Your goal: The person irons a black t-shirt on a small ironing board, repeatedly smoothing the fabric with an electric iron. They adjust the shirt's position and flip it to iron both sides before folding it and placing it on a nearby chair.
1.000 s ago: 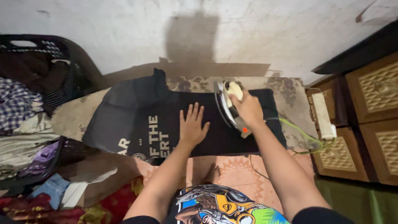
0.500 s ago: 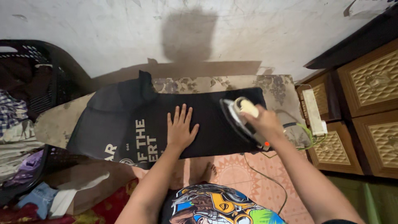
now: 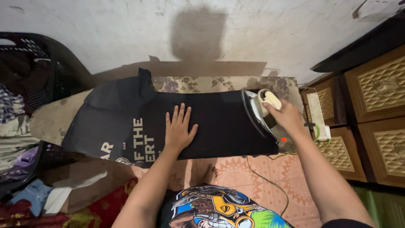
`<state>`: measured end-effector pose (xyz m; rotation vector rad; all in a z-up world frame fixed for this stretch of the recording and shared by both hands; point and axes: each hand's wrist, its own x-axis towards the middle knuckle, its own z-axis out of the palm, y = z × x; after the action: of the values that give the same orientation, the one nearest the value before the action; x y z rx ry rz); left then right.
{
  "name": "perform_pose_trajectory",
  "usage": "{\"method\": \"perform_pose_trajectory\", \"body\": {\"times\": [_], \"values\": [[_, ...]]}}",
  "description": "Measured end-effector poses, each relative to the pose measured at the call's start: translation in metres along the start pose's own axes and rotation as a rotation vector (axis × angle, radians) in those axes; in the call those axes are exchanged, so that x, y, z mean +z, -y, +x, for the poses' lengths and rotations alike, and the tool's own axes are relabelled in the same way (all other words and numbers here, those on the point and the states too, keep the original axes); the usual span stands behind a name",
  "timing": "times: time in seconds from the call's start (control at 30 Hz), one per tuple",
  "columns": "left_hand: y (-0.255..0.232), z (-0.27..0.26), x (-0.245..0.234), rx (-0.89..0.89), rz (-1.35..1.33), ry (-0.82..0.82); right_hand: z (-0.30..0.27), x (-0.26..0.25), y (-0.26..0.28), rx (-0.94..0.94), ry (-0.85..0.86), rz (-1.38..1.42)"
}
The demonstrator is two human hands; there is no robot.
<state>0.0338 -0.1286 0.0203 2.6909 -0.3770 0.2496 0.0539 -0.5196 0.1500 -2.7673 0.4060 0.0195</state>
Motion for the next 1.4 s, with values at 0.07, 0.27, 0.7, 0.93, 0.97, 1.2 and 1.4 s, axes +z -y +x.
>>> {"method": "perform_pose_trajectory", "body": {"times": [0.07, 0.27, 0.7, 0.93, 0.97, 1.2, 1.4], "values": [[0.001, -0.001, 0.000, -0.011, -0.012, -0.029, -0.002, -0.004, 0.001, 0.054, 0.024, 0.034], [0.029, -0.029, -0.020, -0.112, 0.048, -0.080, -0.012, -0.001, 0.041, -0.118, 0.233, 0.131], [0.230, -0.111, -0.075, -0.656, 0.168, -0.127, -0.052, 0.082, 0.272, -0.719, 0.323, 0.158], [0.235, -0.110, -0.081, -0.647, 0.267, -0.054, -0.056, 0.095, 0.302, -0.598, 0.323, 0.192], [0.226, -0.106, -0.080, -0.617, 0.278, -0.075, -0.060, 0.092, 0.294, -0.591, 0.304, 0.209], [0.130, -0.065, -0.057, -0.238, 0.075, -0.140, -0.099, 0.066, 0.202, -0.313, 0.234, 0.049], [0.054, -0.031, -0.031, -0.009, -0.052, -0.079, -0.064, 0.048, 0.060, -0.034, 0.037, 0.026]]}}
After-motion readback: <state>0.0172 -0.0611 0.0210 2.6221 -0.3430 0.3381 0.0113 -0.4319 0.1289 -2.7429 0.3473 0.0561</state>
